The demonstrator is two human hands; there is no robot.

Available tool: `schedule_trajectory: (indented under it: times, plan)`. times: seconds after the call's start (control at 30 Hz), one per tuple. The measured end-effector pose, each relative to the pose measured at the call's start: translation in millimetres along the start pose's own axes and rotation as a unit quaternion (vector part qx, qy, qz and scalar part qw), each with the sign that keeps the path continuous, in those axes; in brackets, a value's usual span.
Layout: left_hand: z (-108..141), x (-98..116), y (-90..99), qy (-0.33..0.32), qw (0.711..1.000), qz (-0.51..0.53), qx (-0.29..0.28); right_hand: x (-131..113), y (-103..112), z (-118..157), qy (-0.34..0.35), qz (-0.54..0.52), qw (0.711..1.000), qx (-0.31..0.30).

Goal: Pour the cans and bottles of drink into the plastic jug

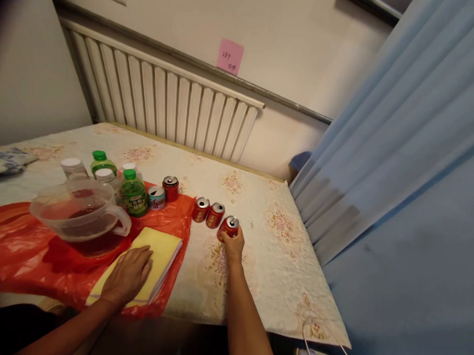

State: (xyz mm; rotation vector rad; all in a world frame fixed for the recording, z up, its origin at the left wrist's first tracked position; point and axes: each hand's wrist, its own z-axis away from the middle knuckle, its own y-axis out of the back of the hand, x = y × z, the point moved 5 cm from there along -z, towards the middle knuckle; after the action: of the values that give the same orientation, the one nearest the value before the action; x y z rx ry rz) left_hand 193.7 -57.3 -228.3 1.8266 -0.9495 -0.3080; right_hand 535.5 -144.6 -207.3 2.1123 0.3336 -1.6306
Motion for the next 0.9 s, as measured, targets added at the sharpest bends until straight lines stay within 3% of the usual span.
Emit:
schedule_trajectory:
  times: [0.53,0.9]
  plan:
    - [1.1,-1.0,-1.2,0.002,1.0,-0.001,-0.001,-11.1,-6.1,-9.9,0.016,-0.009,1.0,-0.009]
    - [2.6,-1.6,-2.5,0.001,1.0,-0.008,0.001,-4.8,-9.4,-19.1,0.012,-0.003,1.0,-0.006]
